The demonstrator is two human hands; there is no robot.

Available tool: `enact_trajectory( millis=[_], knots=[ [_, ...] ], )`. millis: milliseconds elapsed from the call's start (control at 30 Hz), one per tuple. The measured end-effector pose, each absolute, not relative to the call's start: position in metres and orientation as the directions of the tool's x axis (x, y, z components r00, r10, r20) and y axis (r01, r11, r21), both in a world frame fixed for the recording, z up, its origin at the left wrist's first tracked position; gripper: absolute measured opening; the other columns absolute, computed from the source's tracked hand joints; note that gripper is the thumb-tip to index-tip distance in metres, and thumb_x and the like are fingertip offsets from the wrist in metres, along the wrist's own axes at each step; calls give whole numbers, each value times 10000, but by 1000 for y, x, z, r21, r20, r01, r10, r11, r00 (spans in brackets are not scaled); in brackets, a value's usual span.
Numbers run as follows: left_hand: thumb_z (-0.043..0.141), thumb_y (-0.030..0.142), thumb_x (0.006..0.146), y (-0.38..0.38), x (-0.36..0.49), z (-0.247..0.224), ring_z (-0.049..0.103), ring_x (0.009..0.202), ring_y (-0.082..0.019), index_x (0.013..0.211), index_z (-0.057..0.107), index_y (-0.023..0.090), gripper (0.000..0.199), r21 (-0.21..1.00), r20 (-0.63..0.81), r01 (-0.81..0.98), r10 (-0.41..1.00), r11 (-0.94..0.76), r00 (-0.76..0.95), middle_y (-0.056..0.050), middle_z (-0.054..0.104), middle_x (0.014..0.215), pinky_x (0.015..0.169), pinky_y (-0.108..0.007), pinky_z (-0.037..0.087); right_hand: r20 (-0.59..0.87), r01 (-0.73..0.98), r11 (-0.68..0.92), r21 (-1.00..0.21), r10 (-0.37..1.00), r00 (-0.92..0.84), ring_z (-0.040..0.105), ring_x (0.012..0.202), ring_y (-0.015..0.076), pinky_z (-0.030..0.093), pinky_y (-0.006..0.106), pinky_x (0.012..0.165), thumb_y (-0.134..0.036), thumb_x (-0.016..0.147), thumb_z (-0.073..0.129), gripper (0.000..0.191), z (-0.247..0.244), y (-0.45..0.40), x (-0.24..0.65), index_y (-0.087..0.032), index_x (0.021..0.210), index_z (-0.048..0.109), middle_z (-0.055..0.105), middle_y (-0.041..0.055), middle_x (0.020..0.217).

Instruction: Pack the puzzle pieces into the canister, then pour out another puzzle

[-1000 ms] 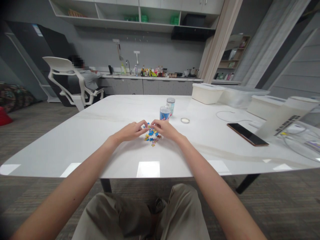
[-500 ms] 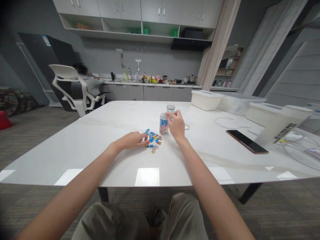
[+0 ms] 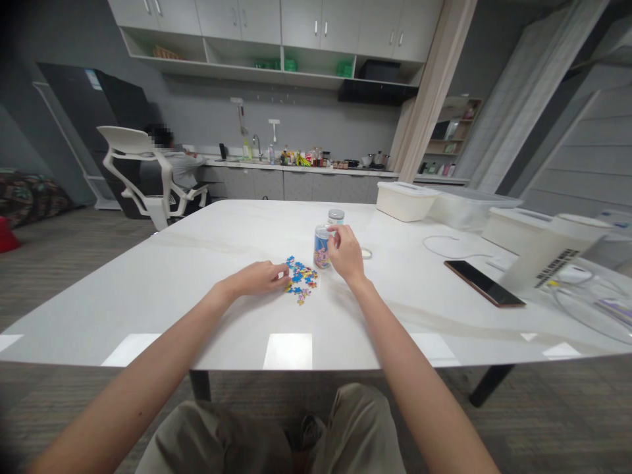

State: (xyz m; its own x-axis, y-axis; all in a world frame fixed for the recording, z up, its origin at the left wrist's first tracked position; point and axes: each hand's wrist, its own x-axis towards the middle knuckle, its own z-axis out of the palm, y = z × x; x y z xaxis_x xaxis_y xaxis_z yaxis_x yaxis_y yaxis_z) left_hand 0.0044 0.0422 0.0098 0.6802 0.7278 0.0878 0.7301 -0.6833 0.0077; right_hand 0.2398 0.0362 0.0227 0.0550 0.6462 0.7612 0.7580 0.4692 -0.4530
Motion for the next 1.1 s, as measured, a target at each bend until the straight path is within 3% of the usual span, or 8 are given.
enact_trajectory(
  millis=[100,233,400,667,1100],
  knots=[
    [392,410,932,43,3,9,649,734,-208,1049,605,219,309,14,89,734,732,-679,675,-70,680,809,667,-280,442,654,719,530,-449,743,-140,492,625,147,387,268,640,-166,825,454,186,18,33,238,-174,887,630,556,12,692],
    [406,444,932,42,2,11,656,747,-225,1057,607,222,325,32,68,743,744,-668,665,-73,679,807,683,-296,449,376,697,572,-433,817,-437,464,549,112,336,242,576,-199,835,498,196,12,29,232,-159,938,660,526,-30,593],
    [314,404,975,45,2,10,663,781,-233,1076,609,208,369,28,48,747,748,-664,662,-96,691,824,703,-301,454,127,693,549,-467,817,-562,472,550,102,332,232,554,-330,809,619,242,11,24,231,-149,951,695,547,-29,602],
    [519,624,840,43,1,15,639,781,-222,1087,634,259,455,89,31,728,733,-679,680,-46,667,788,668,-270,433,11,627,495,-602,789,-614,439,531,84,326,223,524,-463,657,773,386,12,23,230,-157,880,702,528,-51,587],
    [528,502,864,43,0,15,627,774,-214,1050,654,251,337,83,62,728,733,-680,678,-52,672,820,684,-280,443,57,657,535,-532,797,-602,466,552,93,354,232,552,-405,743,716,286,15,21,228,-151,874,708,529,-36,607]
  ],
)
